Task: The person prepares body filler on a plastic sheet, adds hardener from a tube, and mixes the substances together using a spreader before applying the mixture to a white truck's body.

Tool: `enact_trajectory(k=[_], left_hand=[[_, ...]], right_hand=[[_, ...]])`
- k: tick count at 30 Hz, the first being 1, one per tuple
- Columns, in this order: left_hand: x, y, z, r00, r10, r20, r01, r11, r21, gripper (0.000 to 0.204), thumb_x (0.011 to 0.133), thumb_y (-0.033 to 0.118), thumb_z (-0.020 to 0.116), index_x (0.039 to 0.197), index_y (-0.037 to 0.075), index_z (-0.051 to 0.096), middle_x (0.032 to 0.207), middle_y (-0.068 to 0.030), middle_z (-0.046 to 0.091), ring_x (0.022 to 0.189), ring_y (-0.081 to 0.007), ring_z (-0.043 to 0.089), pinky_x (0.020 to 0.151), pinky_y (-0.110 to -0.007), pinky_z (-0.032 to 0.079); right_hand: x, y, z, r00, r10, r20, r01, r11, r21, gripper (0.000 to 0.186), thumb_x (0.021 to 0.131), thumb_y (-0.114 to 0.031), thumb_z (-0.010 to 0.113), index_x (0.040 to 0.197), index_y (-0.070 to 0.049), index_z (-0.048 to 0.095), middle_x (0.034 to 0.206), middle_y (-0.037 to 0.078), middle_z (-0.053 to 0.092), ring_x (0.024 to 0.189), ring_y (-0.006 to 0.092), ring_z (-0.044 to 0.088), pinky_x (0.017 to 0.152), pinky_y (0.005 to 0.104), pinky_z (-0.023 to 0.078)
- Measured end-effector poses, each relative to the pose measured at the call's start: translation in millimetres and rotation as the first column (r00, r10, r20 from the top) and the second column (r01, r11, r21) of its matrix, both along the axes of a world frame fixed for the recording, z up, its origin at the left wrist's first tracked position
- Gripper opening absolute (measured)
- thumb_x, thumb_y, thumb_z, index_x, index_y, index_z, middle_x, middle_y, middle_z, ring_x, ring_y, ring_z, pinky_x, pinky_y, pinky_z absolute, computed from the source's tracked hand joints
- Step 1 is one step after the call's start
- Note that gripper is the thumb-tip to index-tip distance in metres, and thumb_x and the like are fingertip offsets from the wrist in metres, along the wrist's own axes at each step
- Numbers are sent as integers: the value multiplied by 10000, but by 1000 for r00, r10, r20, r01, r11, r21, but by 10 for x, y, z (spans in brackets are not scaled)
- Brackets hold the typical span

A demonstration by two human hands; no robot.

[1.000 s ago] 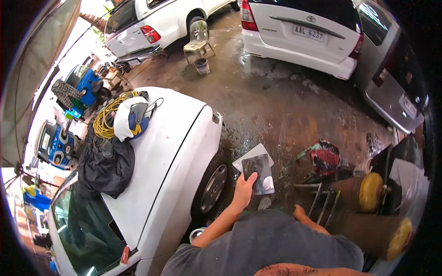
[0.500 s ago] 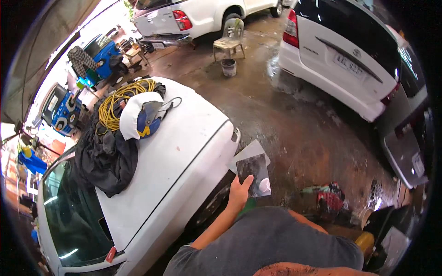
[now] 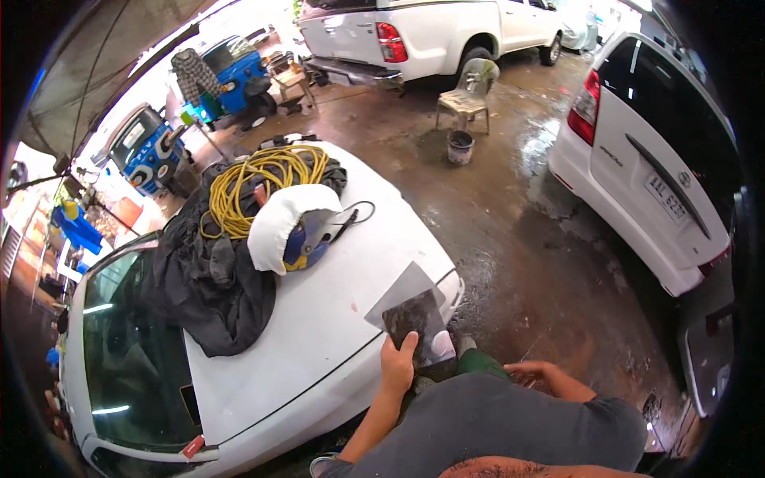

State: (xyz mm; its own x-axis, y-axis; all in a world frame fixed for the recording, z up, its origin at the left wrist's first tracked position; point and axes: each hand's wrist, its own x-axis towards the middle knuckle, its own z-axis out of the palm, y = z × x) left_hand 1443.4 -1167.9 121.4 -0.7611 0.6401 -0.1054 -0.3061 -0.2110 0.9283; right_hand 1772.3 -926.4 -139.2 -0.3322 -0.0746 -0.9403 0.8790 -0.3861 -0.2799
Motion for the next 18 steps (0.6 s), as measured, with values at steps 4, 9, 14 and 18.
enact_trajectory(k=[4,9,14,18], left_hand=[[-204,-87,-60,967,239,85,-240,971,6,302,995,108,598,1263,-26,558,1132,-50,640,999,-130,590,904,-286,471],[-384,-94,-87,844,520,132,-520,853,-36,307,1001,83,560,1286,-28,536,1179,-72,622,1036,-159,589,929,-309,468],[-530,193,-172,575,804,151,-793,593,-140,366,988,40,525,1343,-44,492,1227,-112,606,1093,-208,592,977,-359,460],[-526,449,-184,369,918,149,-901,392,-184,385,985,45,542,1354,-45,479,1224,-126,605,1060,-228,612,929,-365,493]], right_hand=[[-633,1312,97,993,-53,-104,67,989,132,535,932,-446,613,1182,26,592,887,189,719,753,329,706,635,498,560],[-2946,2818,-140,788,229,-571,254,723,642,188,954,-186,558,848,-35,596,663,80,605,511,194,574,443,357,444],[-6115,2572,899,483,618,-620,311,540,782,318,946,-310,603,959,2,661,809,145,657,733,221,637,656,367,505],[-7813,1728,1828,402,417,-815,146,850,507,299,957,-300,615,1014,-10,659,808,50,652,724,140,620,624,294,507]])
